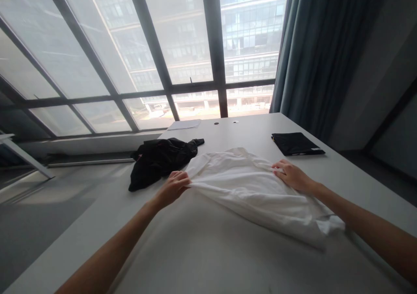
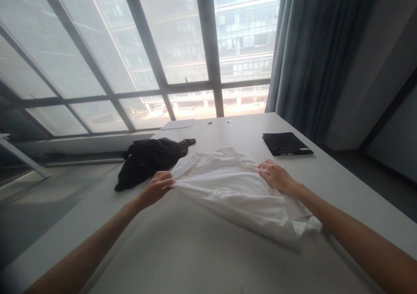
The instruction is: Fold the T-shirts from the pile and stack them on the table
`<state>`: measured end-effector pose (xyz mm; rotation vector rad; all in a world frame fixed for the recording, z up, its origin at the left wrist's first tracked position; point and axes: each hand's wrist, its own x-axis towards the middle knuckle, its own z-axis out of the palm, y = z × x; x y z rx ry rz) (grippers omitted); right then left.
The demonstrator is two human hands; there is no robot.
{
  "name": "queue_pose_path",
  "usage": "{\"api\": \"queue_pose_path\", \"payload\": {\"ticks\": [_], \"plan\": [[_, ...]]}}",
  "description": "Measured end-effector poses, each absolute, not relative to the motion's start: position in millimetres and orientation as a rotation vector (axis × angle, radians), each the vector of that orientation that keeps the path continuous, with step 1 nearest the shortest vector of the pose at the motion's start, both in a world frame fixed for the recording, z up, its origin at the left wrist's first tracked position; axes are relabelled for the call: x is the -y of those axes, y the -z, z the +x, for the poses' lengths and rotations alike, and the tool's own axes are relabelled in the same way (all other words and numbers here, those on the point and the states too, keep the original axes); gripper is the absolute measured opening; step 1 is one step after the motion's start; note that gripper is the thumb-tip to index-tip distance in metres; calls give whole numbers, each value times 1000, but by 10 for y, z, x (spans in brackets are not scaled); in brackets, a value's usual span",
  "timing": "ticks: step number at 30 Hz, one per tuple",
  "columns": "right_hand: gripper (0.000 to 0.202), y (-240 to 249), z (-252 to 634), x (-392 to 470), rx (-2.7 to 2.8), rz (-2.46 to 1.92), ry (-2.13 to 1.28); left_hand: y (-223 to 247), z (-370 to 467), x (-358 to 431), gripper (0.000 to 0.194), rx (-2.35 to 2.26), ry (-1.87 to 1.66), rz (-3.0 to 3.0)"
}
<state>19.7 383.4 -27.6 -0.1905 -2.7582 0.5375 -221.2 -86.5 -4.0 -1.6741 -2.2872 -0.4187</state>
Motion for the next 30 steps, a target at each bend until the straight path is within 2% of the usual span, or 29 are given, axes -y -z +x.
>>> {"api": "queue_pose_path", "payload": {"ticks": [6, 9, 12, 16, 18, 21, 23, 25, 26, 30], "plan": [[33, 332, 239, -4115, 2614, -433, -418, 108, -2041, 1437, 24, 2491, 437, -1527], [31, 319, 276, -4285, 2549, -655, -444, 131, -1971, 1397, 35, 2589, 466, -1361], [31, 314, 319, -4332, 2569, -758, -389, 96, -1836, 1085, 46, 2574, 569, -1175], [43, 348, 361, -4095, 2474, -548, -177, 28, -1498, 365, 33, 2508, 816, -1223], [44, 409, 366, -3936, 2502, -338, -183, 24, -1278, 22, 31, 2487, 929, -1344], [48, 562, 358, -3825, 2647, -117, -255, 84, -960, -285, 47, 2477, 855, -1764], [52, 662, 348, -3864, 2708, -126, -289, 158, -812, -324, 68, 2444, 677, -2055], [53, 718, 337, -3953, 2720, -182, -349, 232, -750, -270, 79, 2414, 569, -2191], [53, 727, 333, -3999, 2713, -197, -390, 261, -753, -228, 77, 2405, 563, -2204], [52, 670, 342, -4077, 2685, -216, -464, 287, -927, -113, 45, 2307, 700, -2222]]}}
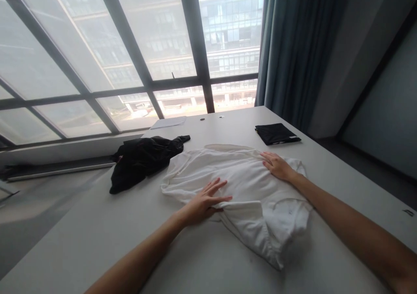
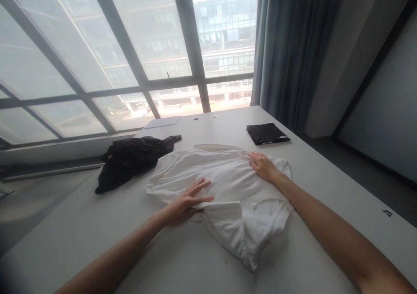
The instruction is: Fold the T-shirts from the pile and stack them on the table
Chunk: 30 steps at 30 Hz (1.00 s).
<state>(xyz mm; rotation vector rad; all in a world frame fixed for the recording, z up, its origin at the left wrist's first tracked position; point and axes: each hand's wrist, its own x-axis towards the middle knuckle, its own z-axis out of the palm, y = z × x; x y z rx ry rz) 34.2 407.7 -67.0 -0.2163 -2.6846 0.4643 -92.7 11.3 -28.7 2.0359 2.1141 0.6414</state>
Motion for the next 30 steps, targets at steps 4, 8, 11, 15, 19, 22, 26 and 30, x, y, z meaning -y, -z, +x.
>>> {"api": "queue_pose_path", "payload": {"ticks": [4, 8, 11, 15, 19, 22, 26, 30], "plan": [[47, 478, 425, -3921, 2636, -298, -407, 190, -1143, -119, 34, -2023, -991, 1984], [42, 127, 648, -3475, 2596, 84, -588, 63, -1236, -138, 28, -2100, -1068, 1847], [68, -37, 803, -2995, 2657, 335, -928, -45, -1258, -269, 28, -2324, -1144, 1734], [90, -1, 645, -2613, 2658, 72, -1096, -353, -1316, -659, 23, -2594, -1454, 1628], [22, -71, 159, -2881, 2466, -189, -1004, -652, -1247, -937, 24, -2846, -1453, 1718], [20, -187, -115, -3258, 2222, -368, -1071, -531, -1003, -919, 39, -3008, -1143, 1912], [18, -57, -254, -3515, 2278, -359, -1111, 15, -702, -774, 58, -2544, -557, 2344], [22, 259, -274, -3539, 2398, -252, -1302, 326, -682, -713, 45, -2474, -530, 2224]]}}
